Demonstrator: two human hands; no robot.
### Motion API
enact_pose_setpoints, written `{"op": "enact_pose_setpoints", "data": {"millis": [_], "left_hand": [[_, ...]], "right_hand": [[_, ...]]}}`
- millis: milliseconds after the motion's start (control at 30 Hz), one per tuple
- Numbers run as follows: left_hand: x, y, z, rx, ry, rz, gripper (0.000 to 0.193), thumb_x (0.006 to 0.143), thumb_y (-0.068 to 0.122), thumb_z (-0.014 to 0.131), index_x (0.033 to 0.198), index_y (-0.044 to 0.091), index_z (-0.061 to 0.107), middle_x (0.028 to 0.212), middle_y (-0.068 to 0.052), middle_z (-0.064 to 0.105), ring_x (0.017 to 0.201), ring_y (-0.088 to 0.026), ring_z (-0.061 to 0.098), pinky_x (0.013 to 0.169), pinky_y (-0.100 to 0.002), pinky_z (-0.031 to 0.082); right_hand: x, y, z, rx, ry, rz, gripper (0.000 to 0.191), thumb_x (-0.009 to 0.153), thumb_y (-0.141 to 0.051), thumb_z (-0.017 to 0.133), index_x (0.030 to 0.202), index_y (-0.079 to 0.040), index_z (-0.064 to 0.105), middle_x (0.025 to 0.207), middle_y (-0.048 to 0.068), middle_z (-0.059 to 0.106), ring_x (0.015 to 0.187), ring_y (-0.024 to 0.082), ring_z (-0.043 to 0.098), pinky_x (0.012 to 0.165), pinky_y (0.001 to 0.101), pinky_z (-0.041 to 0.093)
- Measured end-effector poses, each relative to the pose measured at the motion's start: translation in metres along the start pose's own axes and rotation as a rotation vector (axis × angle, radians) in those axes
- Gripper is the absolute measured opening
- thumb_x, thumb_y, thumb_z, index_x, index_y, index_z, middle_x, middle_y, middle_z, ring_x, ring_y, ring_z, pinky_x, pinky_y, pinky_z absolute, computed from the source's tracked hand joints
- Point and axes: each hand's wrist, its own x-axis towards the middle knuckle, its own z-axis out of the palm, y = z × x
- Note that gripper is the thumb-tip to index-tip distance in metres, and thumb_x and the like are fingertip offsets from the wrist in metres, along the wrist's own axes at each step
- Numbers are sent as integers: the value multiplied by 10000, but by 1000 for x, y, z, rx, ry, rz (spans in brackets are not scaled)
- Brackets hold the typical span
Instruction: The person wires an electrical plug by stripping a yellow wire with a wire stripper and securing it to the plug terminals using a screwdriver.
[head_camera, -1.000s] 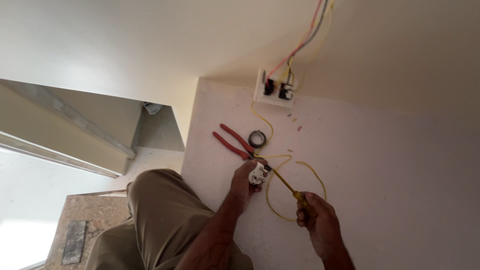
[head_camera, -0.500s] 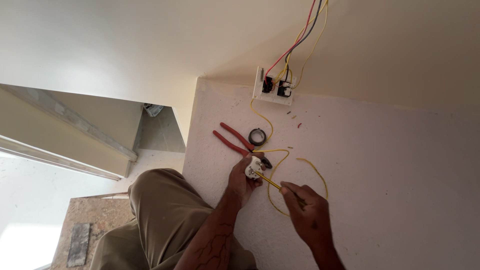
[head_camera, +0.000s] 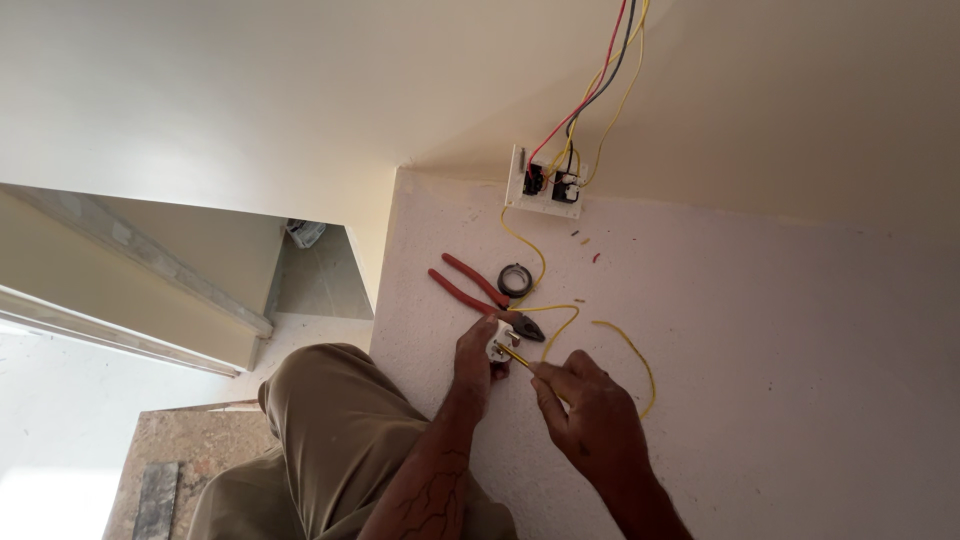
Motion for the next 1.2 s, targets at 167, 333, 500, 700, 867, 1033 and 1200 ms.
{"op": "enact_pose_setpoints", "data": {"millis": [167, 333, 500, 700, 867, 1033, 1200], "left_hand": [[6, -5, -4, 58, 49, 69, 378, 1023, 339, 453, 1125, 87, 715, 769, -9, 639, 580, -101, 505, 486, -278, 409], [8, -7, -6, 84, 10, 83, 355, 1023, 295, 438, 1119, 109, 724, 753, -1, 616, 550, -88, 475, 466, -273, 401], [6, -6, -8, 108, -8, 100, 361, 1041, 294, 412, 1092, 84, 702, 738, -13, 614, 516, -93, 462, 436, -274, 391], [9, -9, -8, 79, 11, 99, 337, 1037, 288, 421, 1084, 106, 701, 730, -10, 608, 505, -89, 457, 419, -274, 380], [11, -8, -8, 122, 23, 93, 343, 1061, 292, 412, 1052, 83, 684, 688, -19, 563, 488, -105, 444, 411, -285, 372], [6, -2, -10, 83, 47, 94, 364, 1051, 290, 385, 1067, 98, 694, 688, -12, 578, 500, -101, 460, 431, -282, 391], [1, 0, -11, 90, 73, 91, 345, 1047, 289, 412, 1097, 123, 710, 703, 3, 580, 517, -88, 459, 448, -275, 388]], "right_hand": [[17, 29, 13, 648, -398, 844, 349, 1016, -302, 608, 988, 23, 729, 675, 9, 542, 511, 85, 425, 441, 264, 347], [32, 61, 21, 1094, -594, 1099, 354, 1001, -282, 583, 1148, 27, 675, 642, -59, 417, 452, 24, 253, 372, 196, 191], [35, 72, 29, 784, -546, 944, 294, 971, -243, 631, 1005, 32, 730, 627, -23, 463, 456, 60, 299, 391, 249, 222], [42, 65, 29, 1, -435, 121, 318, 939, -257, 683, 825, 38, 719, 666, 158, 610, 534, 229, 548, 540, 402, 458], [40, 46, 29, -645, -508, -250, 150, 942, -165, 582, 947, -30, 647, 782, 168, 701, 666, 347, 696, 567, 502, 553], [42, 39, 29, -500, -328, -302, 221, 932, -287, 634, 868, -85, 696, 753, 127, 693, 633, 311, 684, 519, 462, 494], [67, 58, 21, 472, -629, 841, 410, 998, -356, 632, 884, 11, 772, 639, 51, 628, 513, 125, 440, 430, 295, 333]]}}
